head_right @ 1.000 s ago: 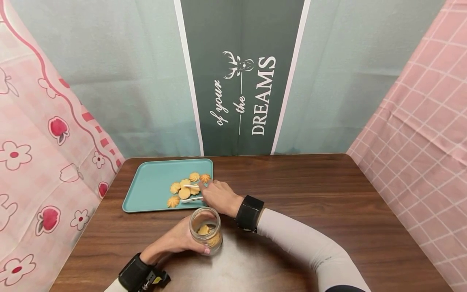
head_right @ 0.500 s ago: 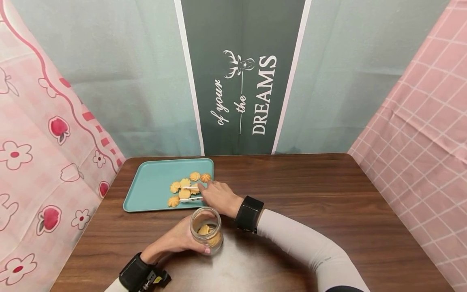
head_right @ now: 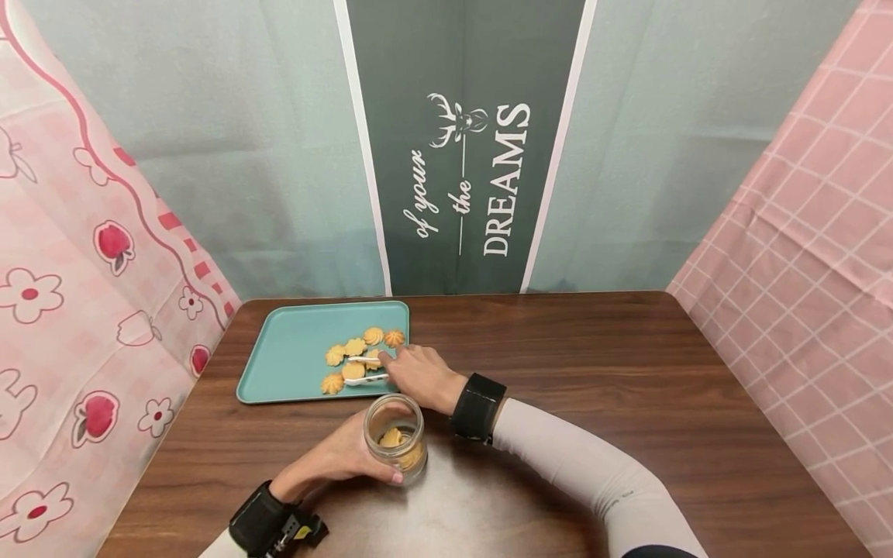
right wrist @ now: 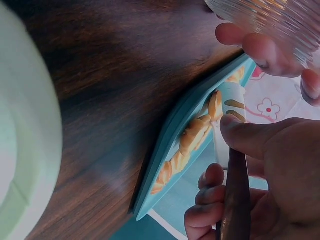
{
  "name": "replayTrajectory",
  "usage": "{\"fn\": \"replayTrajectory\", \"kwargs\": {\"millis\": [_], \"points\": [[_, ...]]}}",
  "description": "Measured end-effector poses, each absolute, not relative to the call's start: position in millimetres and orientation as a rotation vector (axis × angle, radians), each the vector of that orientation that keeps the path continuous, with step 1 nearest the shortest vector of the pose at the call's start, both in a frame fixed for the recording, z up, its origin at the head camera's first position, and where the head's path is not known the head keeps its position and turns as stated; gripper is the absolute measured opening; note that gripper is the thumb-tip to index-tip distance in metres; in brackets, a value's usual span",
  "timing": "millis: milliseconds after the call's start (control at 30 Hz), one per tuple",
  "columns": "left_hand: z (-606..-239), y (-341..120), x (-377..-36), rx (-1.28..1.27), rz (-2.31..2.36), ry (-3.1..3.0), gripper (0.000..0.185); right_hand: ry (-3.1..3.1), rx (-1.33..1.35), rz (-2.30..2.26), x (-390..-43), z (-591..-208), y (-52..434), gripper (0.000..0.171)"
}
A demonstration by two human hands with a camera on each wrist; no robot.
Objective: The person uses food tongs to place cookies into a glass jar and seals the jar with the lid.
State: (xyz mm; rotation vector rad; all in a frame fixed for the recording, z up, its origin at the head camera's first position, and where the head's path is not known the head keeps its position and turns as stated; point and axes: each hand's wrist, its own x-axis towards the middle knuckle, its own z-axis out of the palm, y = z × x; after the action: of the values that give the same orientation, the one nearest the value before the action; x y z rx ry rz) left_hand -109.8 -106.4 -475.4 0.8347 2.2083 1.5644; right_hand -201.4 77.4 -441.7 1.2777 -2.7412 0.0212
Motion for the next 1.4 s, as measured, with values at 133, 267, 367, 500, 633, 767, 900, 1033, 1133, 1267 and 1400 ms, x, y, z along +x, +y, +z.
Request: {"fn": "replayTrajectory", "kwargs": {"millis": [133, 267, 367, 500, 633, 767, 900, 1033, 1133, 1267, 1400], "points": [[-475, -106, -110, 0.833, 1.569, 2.200, 0.087, -2.737, 1.279, 0.013, -201, -442, 79, 0.042], [-475, -106, -110, 0.833, 1.568, 2.195, 0.087, -2.737, 1.265, 0.001, -200, -441, 81, 0.045], [-476, -106, -110, 0.838, 1.568, 2.192, 0.086, -2.737, 1.262, 0.007, -200, -441, 83, 0.047], [-477, -106, -111, 0.844, 1.570, 2.194, 0.087, -2.726, 1.269, 0.016, -200, -440, 86, 0.051], [-478, -106, -111, 0.844, 1.571, 2.194, 0.088, -2.708, 1.279, 0.024, -200, -438, 89, 0.051], [-477, -106, -110, 0.836, 1.581, 2.184, 0.087, -2.663, 1.282, 0.035, -200, -436, 91, 0.050], [-476, -107, -110, 0.836, 1.601, 2.167, 0.087, -2.612, 1.270, 0.015, -200, -431, 94, 0.050], [-475, -107, -110, 0.834, 1.606, 2.161, 0.089, -2.613, 1.259, 0.023, -200, -427, 99, 0.049], [-475, -106, -111, 0.834, 1.606, 2.164, 0.089, -2.635, 1.257, 0.049, -200, -425, 103, 0.046], [-476, -107, -111, 0.835, 1.614, 2.151, 0.091, -2.639, 1.251, 0.061, -199, -422, 109, 0.047], [-476, -107, -111, 0.835, 1.619, 2.140, 0.091, -2.604, 1.251, 0.060, -197, -418, 115, 0.048]]}}
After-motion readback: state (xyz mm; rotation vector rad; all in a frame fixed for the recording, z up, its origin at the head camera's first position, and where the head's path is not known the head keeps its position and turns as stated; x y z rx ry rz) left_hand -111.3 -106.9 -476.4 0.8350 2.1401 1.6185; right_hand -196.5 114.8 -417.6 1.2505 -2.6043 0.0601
